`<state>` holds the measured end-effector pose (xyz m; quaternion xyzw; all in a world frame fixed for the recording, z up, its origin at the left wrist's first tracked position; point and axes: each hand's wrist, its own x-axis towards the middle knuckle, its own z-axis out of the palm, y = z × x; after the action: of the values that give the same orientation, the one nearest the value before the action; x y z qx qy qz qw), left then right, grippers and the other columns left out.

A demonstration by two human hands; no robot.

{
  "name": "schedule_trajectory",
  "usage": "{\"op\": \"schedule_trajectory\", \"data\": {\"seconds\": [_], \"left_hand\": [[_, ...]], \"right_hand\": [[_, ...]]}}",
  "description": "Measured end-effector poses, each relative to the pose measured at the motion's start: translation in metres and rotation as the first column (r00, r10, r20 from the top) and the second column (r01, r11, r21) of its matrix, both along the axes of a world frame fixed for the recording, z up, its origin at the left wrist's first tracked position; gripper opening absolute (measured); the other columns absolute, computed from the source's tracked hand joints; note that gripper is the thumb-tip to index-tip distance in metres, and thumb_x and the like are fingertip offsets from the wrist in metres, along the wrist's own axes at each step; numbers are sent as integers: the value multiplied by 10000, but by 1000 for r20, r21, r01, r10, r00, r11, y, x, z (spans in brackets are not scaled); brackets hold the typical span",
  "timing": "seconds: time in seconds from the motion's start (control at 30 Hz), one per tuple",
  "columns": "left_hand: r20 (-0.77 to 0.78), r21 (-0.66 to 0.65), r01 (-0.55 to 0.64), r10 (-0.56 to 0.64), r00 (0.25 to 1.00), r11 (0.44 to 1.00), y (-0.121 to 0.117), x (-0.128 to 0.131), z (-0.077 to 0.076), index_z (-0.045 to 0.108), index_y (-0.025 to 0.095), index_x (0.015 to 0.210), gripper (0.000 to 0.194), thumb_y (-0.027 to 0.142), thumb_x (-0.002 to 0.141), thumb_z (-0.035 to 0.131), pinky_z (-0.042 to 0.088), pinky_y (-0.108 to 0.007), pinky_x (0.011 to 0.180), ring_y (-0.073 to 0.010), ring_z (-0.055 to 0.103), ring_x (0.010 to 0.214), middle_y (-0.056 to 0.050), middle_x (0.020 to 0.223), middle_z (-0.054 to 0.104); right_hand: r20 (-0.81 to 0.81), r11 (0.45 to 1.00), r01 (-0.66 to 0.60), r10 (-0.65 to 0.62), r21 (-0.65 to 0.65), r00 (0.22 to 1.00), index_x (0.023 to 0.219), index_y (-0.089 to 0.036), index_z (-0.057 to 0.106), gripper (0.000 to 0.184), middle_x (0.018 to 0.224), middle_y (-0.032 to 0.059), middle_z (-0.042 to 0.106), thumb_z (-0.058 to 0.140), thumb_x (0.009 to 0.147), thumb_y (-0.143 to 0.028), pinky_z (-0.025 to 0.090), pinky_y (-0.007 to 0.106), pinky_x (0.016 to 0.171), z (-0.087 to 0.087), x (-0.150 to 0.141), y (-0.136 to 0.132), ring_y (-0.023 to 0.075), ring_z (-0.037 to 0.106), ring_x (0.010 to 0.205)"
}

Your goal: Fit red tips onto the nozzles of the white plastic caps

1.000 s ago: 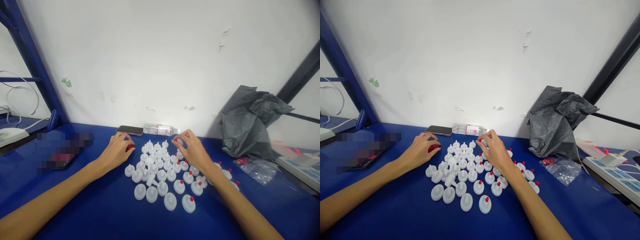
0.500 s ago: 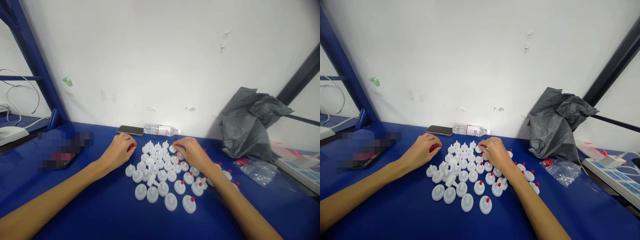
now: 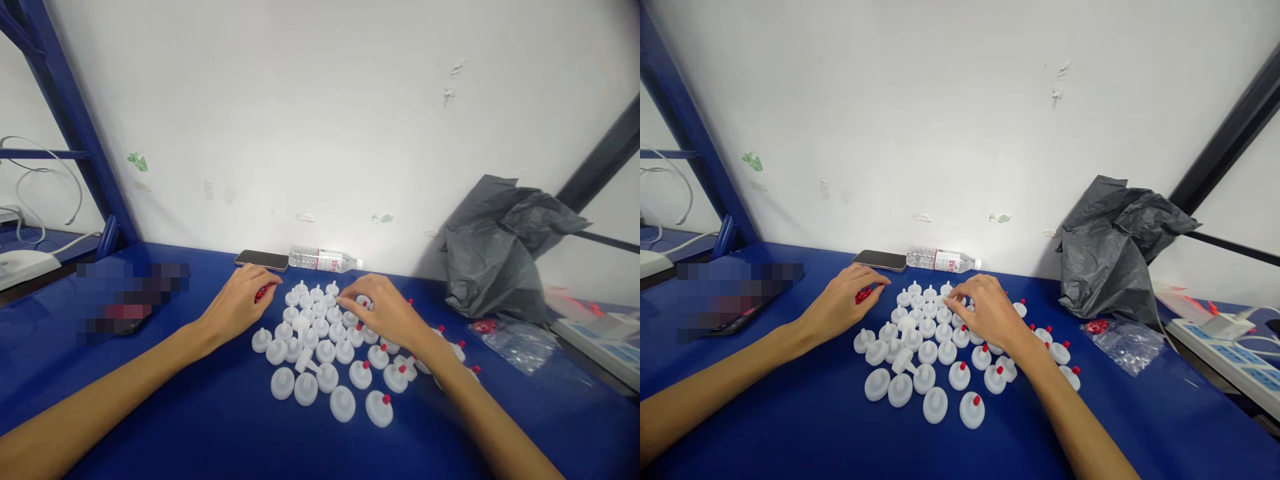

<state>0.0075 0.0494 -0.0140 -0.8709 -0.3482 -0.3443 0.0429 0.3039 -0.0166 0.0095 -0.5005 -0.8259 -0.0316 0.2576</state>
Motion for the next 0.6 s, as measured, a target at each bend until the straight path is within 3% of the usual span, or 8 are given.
{"op": "schedule_trajectory", "data": {"seconds": [0.17,0.27,0.37,0.47,0.53,0.6], "left_hand": [[31,-7,3,-3,1000,1000,-1,1,-1,691,191,1086,238,260,967,497,512,-394,876,-230,609,973,-71,1015,704],[45,-13,17,-17,999,1000,0,1,-3,688,199,1060,223,255,970,492,509,-395,905,-228,628,997,-64,1041,714],[69,-24,17,-16,997,1000,-1,1,-3,684,207,1072,214,255,968,503,507,-395,923,-225,652,997,-54,1055,728],[84,-20,50,-48,995,999,-6,3,-2,683,206,1103,232,244,982,489,522,-355,878,-207,648,963,-51,1015,718],[81,1,107,-106,991,994,-10,5,0,678,202,1135,250,228,997,471,526,-320,841,-189,633,946,-54,993,696],[59,41,176,-179,982,983,-15,7,1,660,200,1187,260,213,1005,475,524,-301,824,-173,621,929,-56,994,683]], "right_hand": [[-32,997,-52,50,-64,998,831,-246,745,183,839,26,750,663,911,-388,483,464,910,-11,-7,3,251,669,921],[-71,998,-41,37,-47,997,902,-243,709,151,932,25,752,596,954,-330,505,426,882,-8,-7,2,226,680,915],[-261,1000,1,-8,-26,965,1018,-237,593,129,1113,56,730,490,1006,-313,532,397,873,2,-6,-3,219,693,1000],[-464,999,-16,-5,-40,886,994,-248,490,76,1166,69,715,486,1011,-322,547,383,889,8,-6,-7,218,696,1051],[-436,999,-20,3,-36,900,995,-250,491,80,1121,59,717,497,1010,-328,554,376,868,7,-8,-9,213,701,1001],[-294,1000,-14,19,18,956,1033,-244,534,89,1056,54,708,513,1008,-327,556,373,818,3,-11,-9,214,690,936]]}}
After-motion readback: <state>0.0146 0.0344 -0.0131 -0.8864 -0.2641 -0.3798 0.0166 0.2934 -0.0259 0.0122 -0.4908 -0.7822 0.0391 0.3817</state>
